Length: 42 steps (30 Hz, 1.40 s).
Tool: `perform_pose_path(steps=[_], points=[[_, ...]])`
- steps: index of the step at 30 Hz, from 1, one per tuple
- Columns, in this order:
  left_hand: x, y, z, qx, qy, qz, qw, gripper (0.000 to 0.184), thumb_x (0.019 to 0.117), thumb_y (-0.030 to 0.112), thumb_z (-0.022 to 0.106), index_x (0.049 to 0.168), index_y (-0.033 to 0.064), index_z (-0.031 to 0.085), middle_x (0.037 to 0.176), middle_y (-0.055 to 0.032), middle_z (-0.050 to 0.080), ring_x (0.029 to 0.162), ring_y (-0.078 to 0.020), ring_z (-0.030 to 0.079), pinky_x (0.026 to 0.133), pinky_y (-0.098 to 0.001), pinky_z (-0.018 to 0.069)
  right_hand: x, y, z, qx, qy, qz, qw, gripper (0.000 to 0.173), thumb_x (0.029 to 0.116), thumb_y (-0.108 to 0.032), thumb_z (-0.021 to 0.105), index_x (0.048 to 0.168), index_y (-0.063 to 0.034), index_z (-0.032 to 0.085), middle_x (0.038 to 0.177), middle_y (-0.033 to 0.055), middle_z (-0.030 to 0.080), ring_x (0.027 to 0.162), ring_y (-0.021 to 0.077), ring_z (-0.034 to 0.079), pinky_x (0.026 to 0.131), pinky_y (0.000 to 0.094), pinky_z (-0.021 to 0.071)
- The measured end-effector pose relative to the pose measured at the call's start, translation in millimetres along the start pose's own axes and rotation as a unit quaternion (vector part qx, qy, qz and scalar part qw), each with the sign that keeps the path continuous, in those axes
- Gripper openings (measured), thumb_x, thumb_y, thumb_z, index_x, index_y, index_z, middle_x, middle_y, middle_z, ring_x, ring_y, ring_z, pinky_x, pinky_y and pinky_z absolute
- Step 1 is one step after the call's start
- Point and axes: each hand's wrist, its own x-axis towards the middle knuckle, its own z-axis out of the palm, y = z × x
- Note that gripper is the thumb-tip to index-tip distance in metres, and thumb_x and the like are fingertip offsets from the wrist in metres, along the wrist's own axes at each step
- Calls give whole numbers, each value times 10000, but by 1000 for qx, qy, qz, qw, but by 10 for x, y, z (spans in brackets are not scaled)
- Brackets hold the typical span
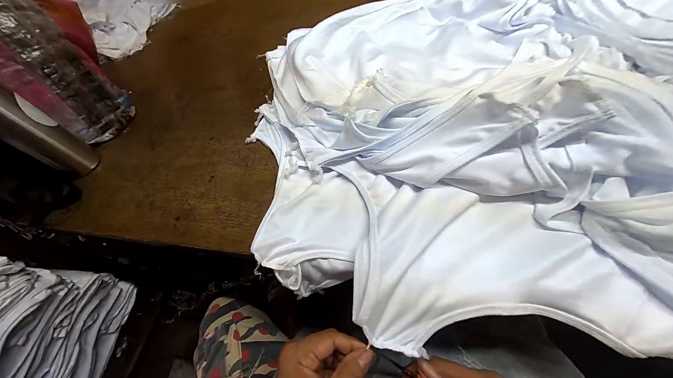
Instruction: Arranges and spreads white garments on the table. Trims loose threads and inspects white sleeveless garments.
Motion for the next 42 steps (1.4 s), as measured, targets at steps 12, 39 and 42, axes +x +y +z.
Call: perform_pose_path(steps=[12, 39, 42], points=[[-13, -25, 34, -16, -9, -25, 1000, 75, 960, -13, 649, 948, -42, 717, 736, -34, 691, 582, -75, 652, 528, -249, 586, 94, -19, 87, -57, 51, -16, 997, 344, 1100, -173, 443, 900, -23, 680, 649, -51, 521, 533, 10, 436, 509, 210, 373], [101, -147, 181, -200, -122, -207, 950, 106, 981, 40, 652, 943, -8, 739, 812, -63, 746, 641, -104, 691, 597, -289, 608, -32, -125, -612, -236, -77, -12, 969, 431, 1110, -263, 418, 949, 12, 709, 690, 63, 587, 573, 127, 494, 546, 348, 407], [95, -151, 177, -209, -126, -217, 945, 110, 980, 46, 656, 941, -10, 742, 814, -71, 748, 651, -115, 699, 616, -301, 615, -8, -125, -614, -284, -81, -30, 955, 456, 1112, -299, 425, 913, 13, 690, 688, 111, 592, 603, 201, 537, 565, 418, 416]])
